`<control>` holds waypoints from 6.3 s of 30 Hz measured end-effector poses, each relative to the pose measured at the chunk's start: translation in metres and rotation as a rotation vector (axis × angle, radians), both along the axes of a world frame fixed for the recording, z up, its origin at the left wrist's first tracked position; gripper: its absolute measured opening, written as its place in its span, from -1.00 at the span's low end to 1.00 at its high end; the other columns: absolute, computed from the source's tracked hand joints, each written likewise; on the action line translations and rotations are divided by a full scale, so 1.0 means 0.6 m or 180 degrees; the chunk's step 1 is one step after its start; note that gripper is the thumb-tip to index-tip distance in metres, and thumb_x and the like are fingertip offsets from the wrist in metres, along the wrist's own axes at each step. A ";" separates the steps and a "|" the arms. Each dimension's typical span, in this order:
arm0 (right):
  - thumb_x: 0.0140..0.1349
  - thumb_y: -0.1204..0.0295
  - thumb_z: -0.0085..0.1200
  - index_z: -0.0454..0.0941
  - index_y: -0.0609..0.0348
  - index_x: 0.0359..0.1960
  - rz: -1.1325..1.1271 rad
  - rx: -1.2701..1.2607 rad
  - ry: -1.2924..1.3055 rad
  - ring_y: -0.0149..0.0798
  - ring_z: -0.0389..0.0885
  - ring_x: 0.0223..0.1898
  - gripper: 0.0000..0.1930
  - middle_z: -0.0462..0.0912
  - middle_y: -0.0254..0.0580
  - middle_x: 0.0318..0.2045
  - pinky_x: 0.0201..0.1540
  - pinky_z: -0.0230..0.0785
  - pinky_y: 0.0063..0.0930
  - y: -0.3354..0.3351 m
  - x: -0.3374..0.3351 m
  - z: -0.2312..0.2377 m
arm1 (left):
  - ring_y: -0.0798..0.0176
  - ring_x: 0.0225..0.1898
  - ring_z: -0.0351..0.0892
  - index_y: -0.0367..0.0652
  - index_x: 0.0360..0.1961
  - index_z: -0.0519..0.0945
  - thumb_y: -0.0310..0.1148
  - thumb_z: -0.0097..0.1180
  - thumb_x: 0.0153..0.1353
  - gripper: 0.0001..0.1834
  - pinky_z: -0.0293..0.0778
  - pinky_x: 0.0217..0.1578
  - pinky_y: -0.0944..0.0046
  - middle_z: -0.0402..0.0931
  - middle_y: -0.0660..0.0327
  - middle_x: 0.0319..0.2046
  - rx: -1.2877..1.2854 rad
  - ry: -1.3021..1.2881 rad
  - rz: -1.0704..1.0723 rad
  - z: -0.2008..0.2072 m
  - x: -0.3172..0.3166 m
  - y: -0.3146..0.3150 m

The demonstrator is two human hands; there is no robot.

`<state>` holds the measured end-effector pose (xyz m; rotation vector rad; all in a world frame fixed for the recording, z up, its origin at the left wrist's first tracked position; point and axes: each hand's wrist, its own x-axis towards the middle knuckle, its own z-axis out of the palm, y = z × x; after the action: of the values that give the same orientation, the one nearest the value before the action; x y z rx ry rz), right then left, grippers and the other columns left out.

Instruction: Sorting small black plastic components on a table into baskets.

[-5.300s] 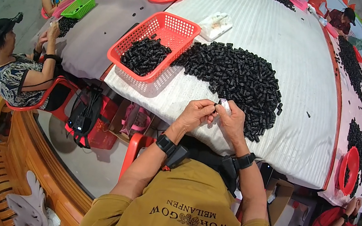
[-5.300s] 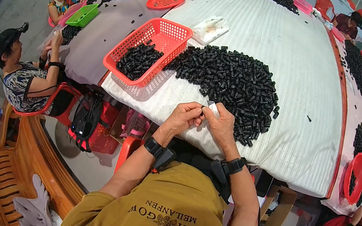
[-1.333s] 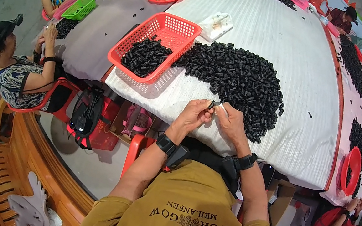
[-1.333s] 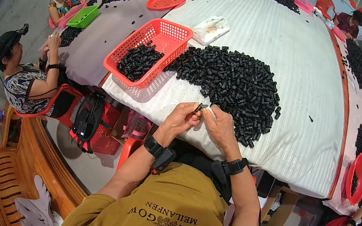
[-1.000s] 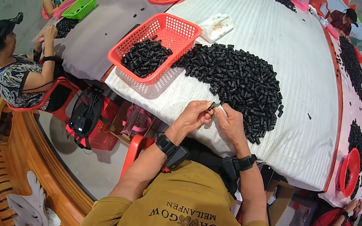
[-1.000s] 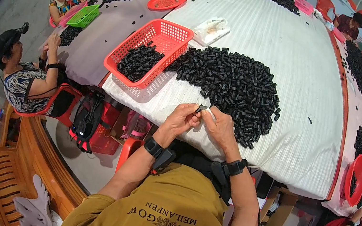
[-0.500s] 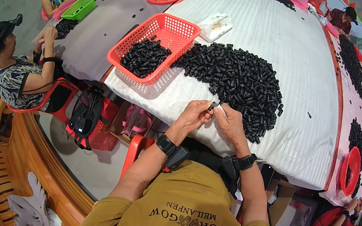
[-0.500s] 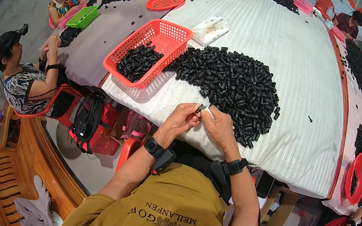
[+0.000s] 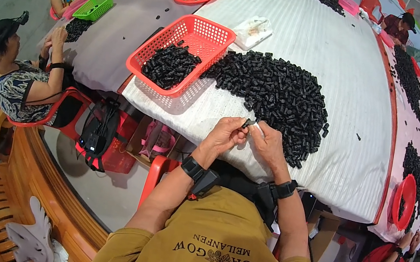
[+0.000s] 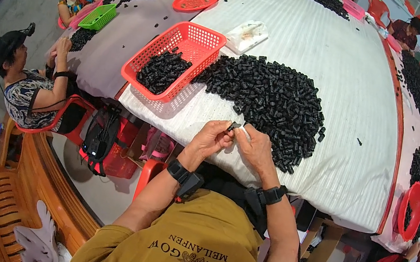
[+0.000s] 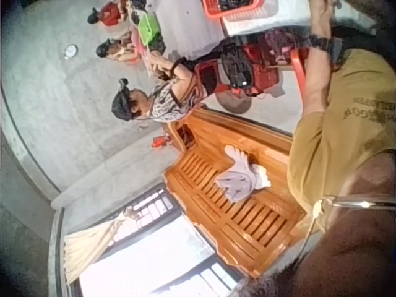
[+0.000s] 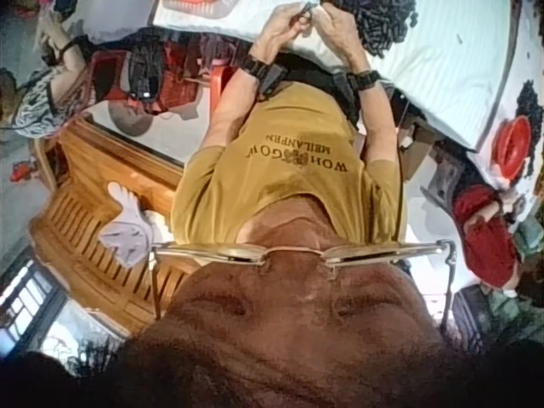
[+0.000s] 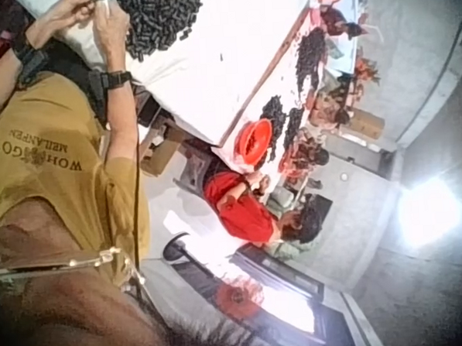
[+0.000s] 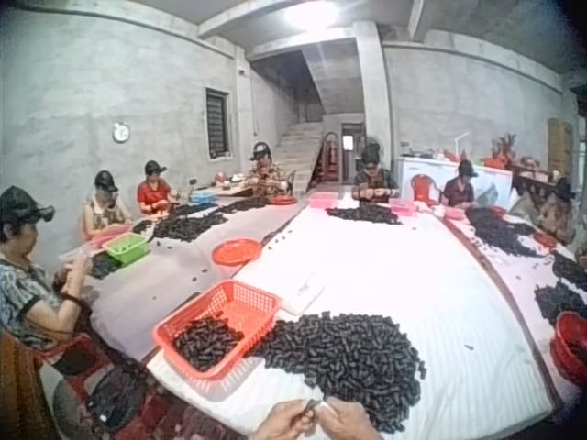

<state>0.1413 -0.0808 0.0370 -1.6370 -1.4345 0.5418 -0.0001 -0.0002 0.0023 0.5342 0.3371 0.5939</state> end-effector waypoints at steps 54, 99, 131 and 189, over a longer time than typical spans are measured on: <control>0.23 0.28 -0.07 0.36 0.17 -0.61 0.0118 0.0093 0.1686 -0.58 0.29 -0.74 -0.70 0.36 -0.43 -0.77 -0.69 0.14 -0.64 -0.010 0.009 -0.002 | -0.01 -0.36 0.40 -0.21 -0.35 0.49 -0.42 0.10 0.05 -0.86 0.35 -0.32 0.14 0.39 0.06 -0.45 0.5585 0.3290 0.1487 0.022 0.050 0.077; 0.11 0.29 0.13 0.41 0.22 -0.56 -0.0208 -0.0079 0.1439 -0.60 0.31 -0.67 -0.73 0.44 -0.42 -0.71 -0.66 0.16 -0.66 -0.007 -0.003 0.006 | 0.52 -0.61 0.24 -0.24 -0.34 0.47 -0.24 -0.01 0.24 -0.75 0.24 -0.58 0.52 0.40 0.34 -0.56 0.0727 0.0267 -0.0456 0.012 -0.002 0.003; 0.10 0.32 0.13 0.45 0.25 -0.50 -0.0295 0.0065 0.1013 -0.54 0.37 -0.59 -0.77 0.51 -0.33 -0.63 -0.54 0.26 -0.58 -0.006 -0.009 0.005 | 0.45 -0.63 0.42 -0.22 -0.34 0.43 -0.27 -0.02 0.25 -0.79 0.43 -0.57 0.46 0.49 0.25 -0.54 0.0966 0.0463 -0.0170 0.012 -0.001 -0.006; 0.18 0.20 -0.05 0.42 0.26 -0.56 0.0101 0.0122 0.0088 -0.14 0.36 -0.69 -0.66 0.38 0.02 -0.72 -0.58 0.22 -0.36 0.000 -0.002 0.001 | 0.50 -0.64 0.22 -0.23 -0.44 0.45 -0.23 0.00 0.23 -0.74 0.23 -0.61 0.50 0.41 0.27 -0.57 0.0380 -0.0098 -0.0156 0.008 -0.006 0.000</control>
<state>0.1399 -0.0806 0.0376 -1.5733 -1.4443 0.5497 -0.0035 0.0000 0.0074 0.6456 0.2598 0.5767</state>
